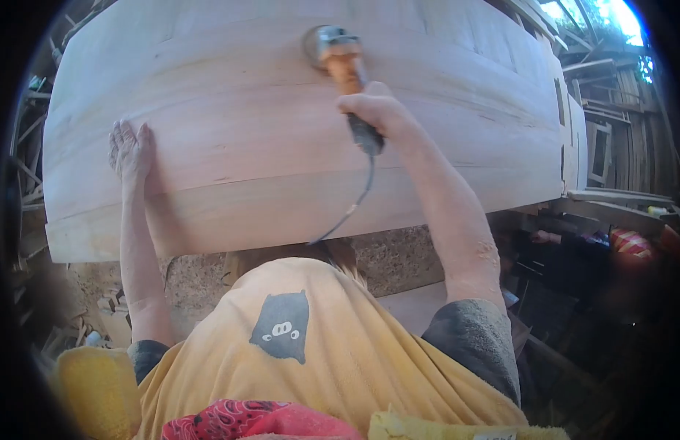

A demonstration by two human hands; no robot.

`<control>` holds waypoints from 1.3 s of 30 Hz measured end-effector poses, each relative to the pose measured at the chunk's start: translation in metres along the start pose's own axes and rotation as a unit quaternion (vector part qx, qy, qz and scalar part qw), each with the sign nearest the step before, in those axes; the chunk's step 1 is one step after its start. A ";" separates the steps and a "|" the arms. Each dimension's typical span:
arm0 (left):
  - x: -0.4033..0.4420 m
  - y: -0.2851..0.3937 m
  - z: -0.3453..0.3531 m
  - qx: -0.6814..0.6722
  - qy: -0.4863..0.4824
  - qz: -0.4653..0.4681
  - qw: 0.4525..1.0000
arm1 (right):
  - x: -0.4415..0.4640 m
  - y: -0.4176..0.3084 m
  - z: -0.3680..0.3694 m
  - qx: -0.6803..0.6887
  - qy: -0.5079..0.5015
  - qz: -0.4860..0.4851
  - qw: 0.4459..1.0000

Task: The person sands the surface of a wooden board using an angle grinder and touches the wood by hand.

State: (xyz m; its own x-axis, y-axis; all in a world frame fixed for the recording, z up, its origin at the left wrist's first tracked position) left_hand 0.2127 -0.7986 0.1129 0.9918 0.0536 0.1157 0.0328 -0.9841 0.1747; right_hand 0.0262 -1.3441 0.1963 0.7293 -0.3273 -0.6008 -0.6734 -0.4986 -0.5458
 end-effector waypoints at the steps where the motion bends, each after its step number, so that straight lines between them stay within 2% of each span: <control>1: -0.001 0.000 0.003 0.004 -0.006 -0.006 1.000 | 0.000 0.030 -0.022 0.020 0.015 0.013 1.000; 4: -0.001 0.006 0.001 0.001 -0.021 -0.045 0.999 | 0.012 0.117 -0.090 0.072 0.063 0.037 0.995; 7: -0.002 0.016 0.002 0.003 -0.036 -0.061 0.997 | 0.004 0.172 -0.149 0.118 0.109 0.059 0.985; 10: 0.001 0.023 0.009 0.013 -0.035 -0.044 0.998 | 0.009 0.202 -0.184 0.122 0.131 0.061 0.982; 13: 0.005 0.047 0.011 0.037 -0.040 -0.022 0.998 | 0.018 0.205 -0.188 0.144 0.127 0.060 0.980; 16: 0.004 0.075 -0.002 0.003 -0.048 -0.003 0.999 | 0.005 0.157 -0.157 0.145 0.088 0.064 0.983; 20: 0.001 0.080 -0.007 -0.018 -0.066 0.008 0.998 | 0.005 0.081 -0.088 0.036 0.043 -0.004 0.998; 23: 0.005 0.081 -0.007 -0.040 -0.058 0.036 0.997 | 0.015 0.024 -0.027 -0.030 -0.006 -0.016 0.999; 25: 0.011 0.079 -0.006 -0.048 -0.061 0.055 0.996 | 0.018 -0.025 0.018 0.015 -0.060 -0.087 0.994; 28: 0.020 0.071 -0.004 -0.057 -0.053 0.069 0.995 | 0.021 -0.103 0.074 -0.031 -0.085 -0.130 0.987; 33: 0.038 0.050 -0.001 -0.075 -0.020 0.023 0.997 | 0.027 -0.189 0.139 -0.084 -0.115 -0.158 0.977; 36: 0.038 0.051 -0.001 -0.060 -0.006 0.011 0.998 | 0.026 -0.199 0.140 -0.112 -0.105 -0.122 0.981; 39: 0.040 0.050 0.005 -0.037 -0.003 0.012 0.999 | 0.028 -0.161 0.104 -0.073 -0.097 -0.083 0.989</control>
State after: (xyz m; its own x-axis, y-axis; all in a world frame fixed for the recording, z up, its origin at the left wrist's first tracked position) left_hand 0.2550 -0.8460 0.1215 0.9930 0.0292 0.1148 0.0003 -0.9697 0.2443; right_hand 0.1428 -1.1892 0.2062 0.7820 -0.0771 -0.6185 -0.5109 -0.6478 -0.5651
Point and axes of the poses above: each hand's wrist, its own x-axis towards the middle knuckle, its own z-axis out of the palm, y = z × x, the point moved 9 cm from there along x, towards the middle knuckle, and after that the axes turned 10 degrees about -x, right-handed, at the moved point
